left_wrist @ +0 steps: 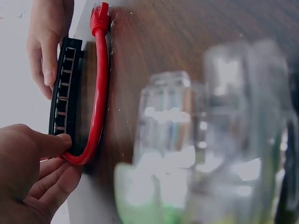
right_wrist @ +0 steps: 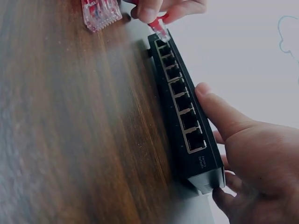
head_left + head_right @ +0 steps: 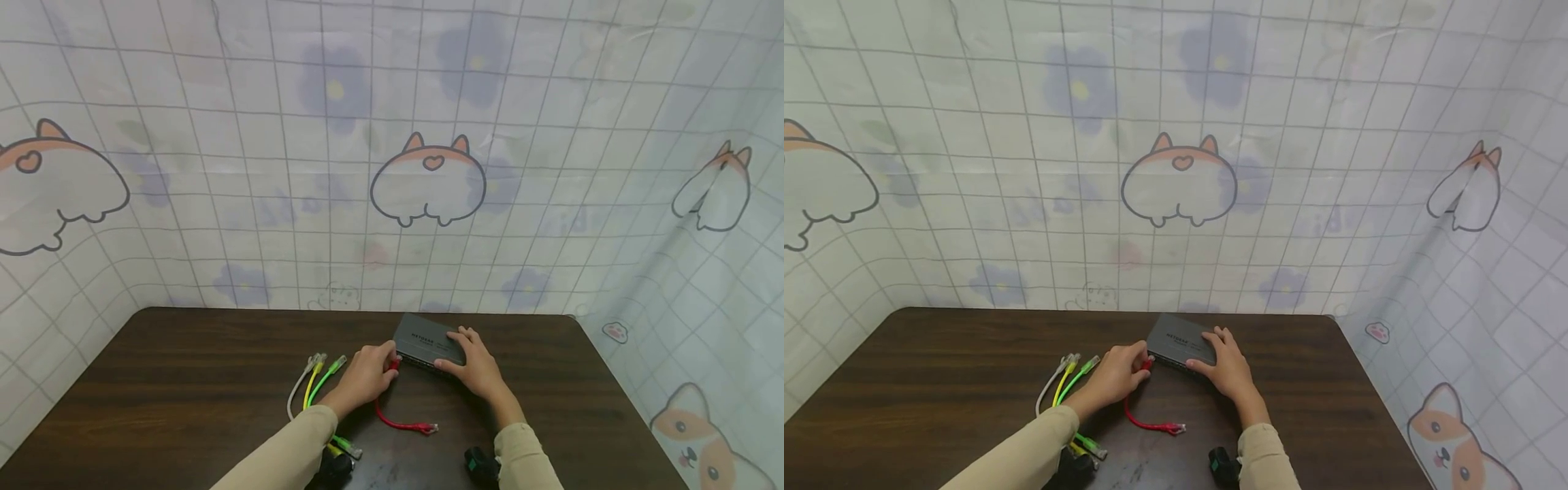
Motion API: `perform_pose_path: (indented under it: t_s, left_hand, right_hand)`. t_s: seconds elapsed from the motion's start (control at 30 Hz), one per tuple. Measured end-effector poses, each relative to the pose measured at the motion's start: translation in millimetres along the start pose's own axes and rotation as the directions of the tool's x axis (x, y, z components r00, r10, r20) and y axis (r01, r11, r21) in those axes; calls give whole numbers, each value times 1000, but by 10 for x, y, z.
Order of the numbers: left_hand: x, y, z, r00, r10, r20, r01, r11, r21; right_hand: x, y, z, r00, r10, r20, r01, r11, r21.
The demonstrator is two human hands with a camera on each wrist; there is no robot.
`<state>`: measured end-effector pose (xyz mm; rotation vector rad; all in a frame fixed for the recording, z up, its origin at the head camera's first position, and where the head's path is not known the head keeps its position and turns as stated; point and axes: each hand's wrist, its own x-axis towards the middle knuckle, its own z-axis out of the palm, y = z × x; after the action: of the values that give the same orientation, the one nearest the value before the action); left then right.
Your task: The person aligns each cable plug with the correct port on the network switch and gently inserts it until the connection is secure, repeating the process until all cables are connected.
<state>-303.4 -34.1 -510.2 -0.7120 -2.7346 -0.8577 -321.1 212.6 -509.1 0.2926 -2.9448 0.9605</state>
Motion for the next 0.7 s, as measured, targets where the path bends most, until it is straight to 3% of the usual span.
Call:
perform_pose_path:
  t_s: [0.7]
  left_hand:
    - [27,60,3,1000,-17,-3,17,999,47]
  right_hand:
    - [-7,15,9,1000,3,1,-3,999,44]
